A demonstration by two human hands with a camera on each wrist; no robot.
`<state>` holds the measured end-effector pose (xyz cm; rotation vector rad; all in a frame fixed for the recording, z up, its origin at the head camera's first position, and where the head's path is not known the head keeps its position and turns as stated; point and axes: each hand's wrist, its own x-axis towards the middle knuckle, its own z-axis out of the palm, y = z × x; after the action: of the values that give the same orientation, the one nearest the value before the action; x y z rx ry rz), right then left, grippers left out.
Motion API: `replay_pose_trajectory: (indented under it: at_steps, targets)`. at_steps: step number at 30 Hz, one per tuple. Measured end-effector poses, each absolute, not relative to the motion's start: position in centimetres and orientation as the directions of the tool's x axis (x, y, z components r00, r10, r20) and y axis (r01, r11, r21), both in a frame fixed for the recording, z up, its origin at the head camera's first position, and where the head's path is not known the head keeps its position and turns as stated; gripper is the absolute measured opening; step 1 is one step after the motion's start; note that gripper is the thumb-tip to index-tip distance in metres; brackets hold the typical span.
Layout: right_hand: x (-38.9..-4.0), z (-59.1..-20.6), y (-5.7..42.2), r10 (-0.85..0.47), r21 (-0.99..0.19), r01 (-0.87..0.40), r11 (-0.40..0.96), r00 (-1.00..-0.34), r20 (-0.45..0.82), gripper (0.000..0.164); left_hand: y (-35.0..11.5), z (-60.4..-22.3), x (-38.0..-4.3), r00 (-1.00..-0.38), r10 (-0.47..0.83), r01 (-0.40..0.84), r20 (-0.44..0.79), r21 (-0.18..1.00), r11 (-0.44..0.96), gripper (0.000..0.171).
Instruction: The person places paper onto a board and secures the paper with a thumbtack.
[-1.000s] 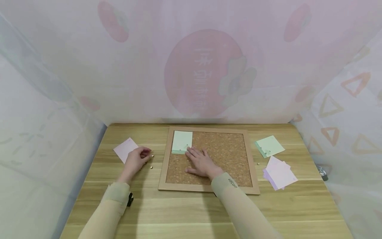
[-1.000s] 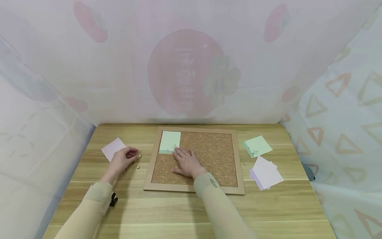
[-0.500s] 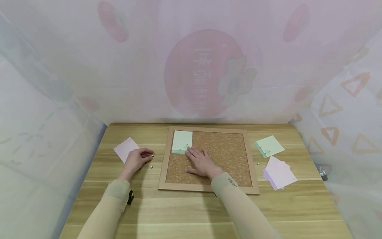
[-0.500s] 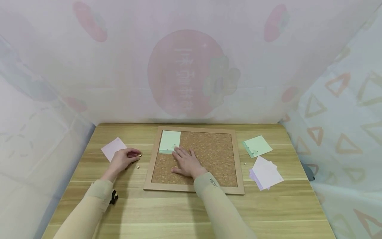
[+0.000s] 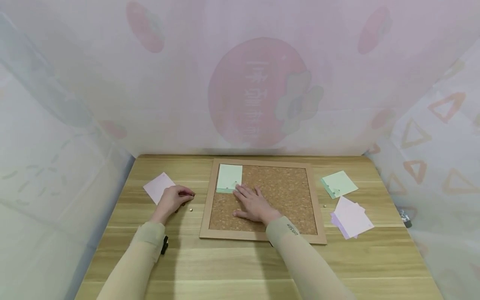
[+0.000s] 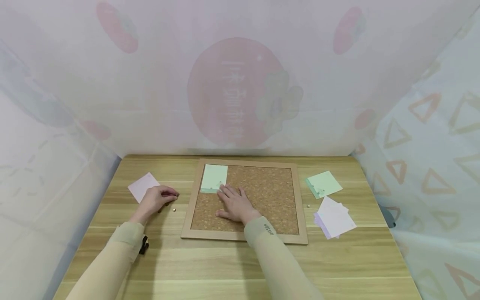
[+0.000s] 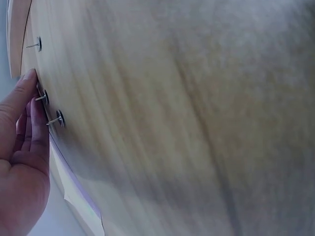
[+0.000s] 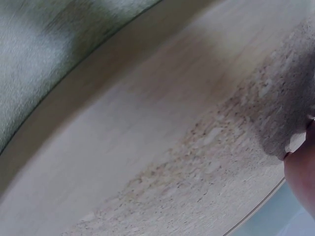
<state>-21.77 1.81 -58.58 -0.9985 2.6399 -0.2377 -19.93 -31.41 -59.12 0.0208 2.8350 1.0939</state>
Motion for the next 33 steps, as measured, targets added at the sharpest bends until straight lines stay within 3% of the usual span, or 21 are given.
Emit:
replay_pose_trajectory:
  at_steps: [19,26,33]
  targets:
    - [-21.79,-58.88,1.79,-0.656,-0.242,-0.61,0.755,-0.711,-0.252,0.084,-30.7,-59.33,-19.92,-0.987,0.162,0.146,0.011,0.498,0.855,0.006]
    - [-21.81,-59.1,1.84,-0.654,-0.246,-0.607,0.756,-0.715,-0.248,0.084,-30.78,-59.41,-19.92,-0.986,0.159,0.158,0.044,0.523,0.838,0.007]
    - [-21.67,-58.71,1.88,-0.666,-0.252,-0.618,0.745,-0.711,-0.226,0.083,-31.16,-59.5,-20.01,-0.997,0.078,0.062,0.001,0.609,0.791,0.007]
